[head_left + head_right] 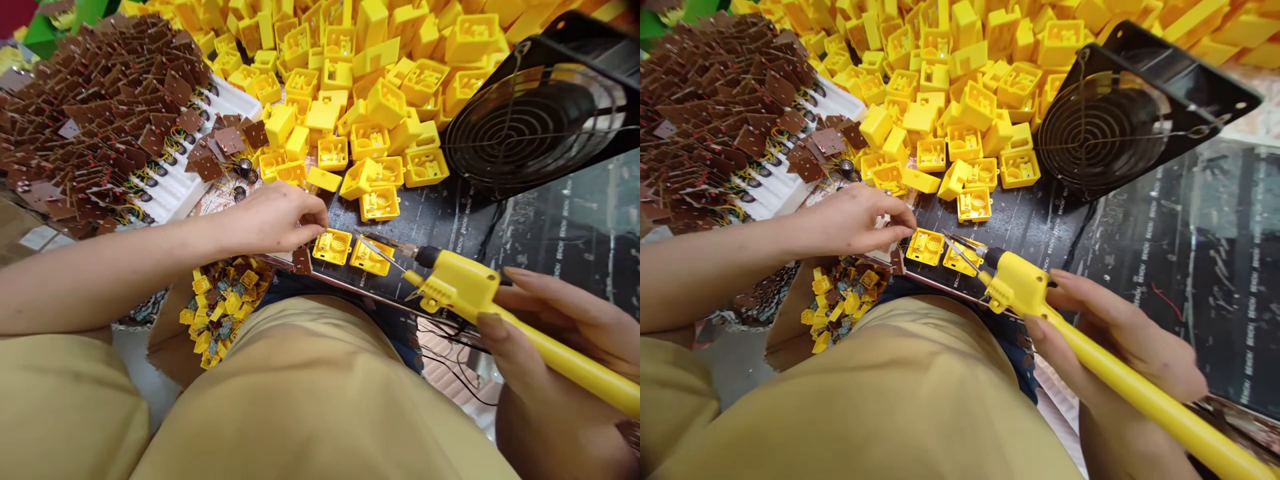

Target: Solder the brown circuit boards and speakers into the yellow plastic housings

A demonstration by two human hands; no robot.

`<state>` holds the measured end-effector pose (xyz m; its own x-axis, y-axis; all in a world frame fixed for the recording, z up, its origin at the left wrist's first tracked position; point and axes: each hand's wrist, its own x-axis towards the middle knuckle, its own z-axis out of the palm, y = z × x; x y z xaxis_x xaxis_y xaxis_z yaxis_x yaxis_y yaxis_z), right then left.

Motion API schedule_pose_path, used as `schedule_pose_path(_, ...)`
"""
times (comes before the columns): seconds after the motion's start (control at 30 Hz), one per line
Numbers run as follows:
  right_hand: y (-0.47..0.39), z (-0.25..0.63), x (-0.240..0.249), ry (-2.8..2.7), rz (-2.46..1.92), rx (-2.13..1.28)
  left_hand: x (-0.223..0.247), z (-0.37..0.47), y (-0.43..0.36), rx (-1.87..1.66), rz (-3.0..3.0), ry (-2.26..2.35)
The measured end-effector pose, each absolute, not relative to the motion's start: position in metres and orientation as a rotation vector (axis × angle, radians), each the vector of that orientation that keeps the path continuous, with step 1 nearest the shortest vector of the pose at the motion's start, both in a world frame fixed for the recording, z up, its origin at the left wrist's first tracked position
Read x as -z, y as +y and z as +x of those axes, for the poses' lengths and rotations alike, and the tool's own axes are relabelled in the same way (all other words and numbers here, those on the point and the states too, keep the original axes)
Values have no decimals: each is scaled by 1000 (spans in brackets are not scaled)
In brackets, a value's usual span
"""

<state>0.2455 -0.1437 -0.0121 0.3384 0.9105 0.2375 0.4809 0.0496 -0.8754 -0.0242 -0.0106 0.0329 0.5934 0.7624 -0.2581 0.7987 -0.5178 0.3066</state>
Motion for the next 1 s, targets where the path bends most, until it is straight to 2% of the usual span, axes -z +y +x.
schedule_pose_path(0.13, -129, 253, 30, -1221, -1307, -557, -8, -29, -26, -141, 2499, 1117)
schedule_pose_path(0.23, -120, 253, 37, -1123, -1265, -529, 22, -23, -40, -312, 2588, 1018)
schedule_pose_path(0.33, -116, 248, 36, -1120, -1218, -487, 24, -36, -48, -433, 2597, 975)
schedule_pose_path(0.4, -115, 245, 35, -1125, -1196, -483, 4, -63, -49, -351, 2535, 924)
schedule_pose_path(0.47, -114, 242, 33, -1126, -1183, -485, -20, -94, -52, -35, 2491, 844)
schedule_pose_path(0.53, -115, 239, 31, -1138, -1187, -488, -35, -115, -56, 104, 2573, 818)
schedule_pose_path(0.6, -118, 234, 28, -1157, -1211, -492, -33, -115, -62, -109, 2724, 958)
schedule_pose_path(0.67, -122, 229, 24, -1176, -1237, -487, -16, -97, -65, -543, 2827, 1065)
schedule_pose_path(0.77, -129, 222, 18, -1197, -1305, -509, 14, -60, -66, -938, 2852, 919)
schedule_pose_path(1.0, -143, 229, 27, -1203, -1365, -550, 37, -37, -63, -1036, 2810, 902)
